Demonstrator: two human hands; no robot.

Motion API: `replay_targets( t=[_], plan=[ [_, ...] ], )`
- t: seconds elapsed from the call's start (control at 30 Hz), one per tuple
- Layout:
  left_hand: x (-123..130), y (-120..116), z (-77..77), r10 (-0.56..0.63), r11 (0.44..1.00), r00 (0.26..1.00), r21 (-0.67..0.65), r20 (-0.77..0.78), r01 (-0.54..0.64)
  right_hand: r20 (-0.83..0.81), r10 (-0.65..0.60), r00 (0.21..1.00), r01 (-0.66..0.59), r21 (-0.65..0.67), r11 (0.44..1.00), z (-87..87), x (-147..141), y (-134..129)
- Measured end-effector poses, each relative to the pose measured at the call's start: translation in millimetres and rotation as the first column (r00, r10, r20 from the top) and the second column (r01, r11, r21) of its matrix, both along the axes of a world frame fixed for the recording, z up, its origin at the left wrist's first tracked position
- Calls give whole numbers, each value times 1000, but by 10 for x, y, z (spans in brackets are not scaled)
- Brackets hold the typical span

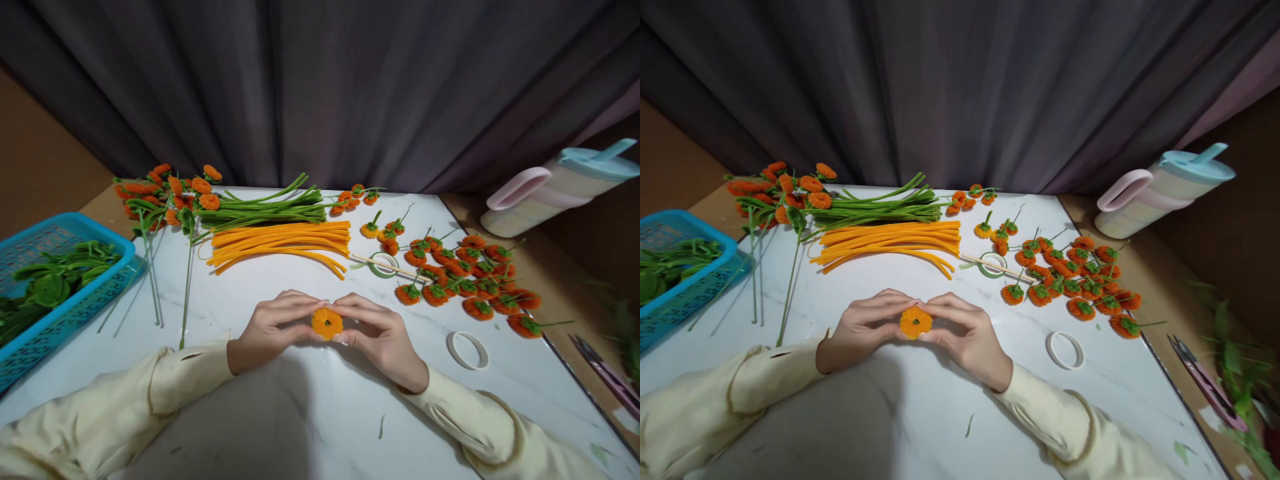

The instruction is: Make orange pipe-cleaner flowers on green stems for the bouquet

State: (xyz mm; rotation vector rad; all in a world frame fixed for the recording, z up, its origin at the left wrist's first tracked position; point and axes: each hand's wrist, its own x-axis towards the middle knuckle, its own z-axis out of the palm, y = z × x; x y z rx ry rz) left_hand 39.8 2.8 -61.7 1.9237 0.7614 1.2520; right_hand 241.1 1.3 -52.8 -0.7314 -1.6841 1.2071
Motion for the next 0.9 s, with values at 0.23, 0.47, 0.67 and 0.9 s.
replay_targets(
  t=[0.23, 0.47, 0.67, 0.9],
  plan=[
    [4, -2, -43, 13, 998, 1000, 58, 18, -14, 29, -10, 1000, 8, 88, 996, -13, -17, -5],
    [-11, 11, -71, 4, 993, 999, 116, -32, 0, 28, -22, 999, 20, 92, 996, -28, -35, -16],
    [-8, 29, -83, -15, 1000, 998, -25, 57, 17, 9, -140, 990, 137, 138, 981, -6, -36, -13],
    [3, 9, 30, 45, 774, 982, -628, 183, 81, 51, -277, 959, 246, 329, 912, 10, -18, -29]
  ],
)
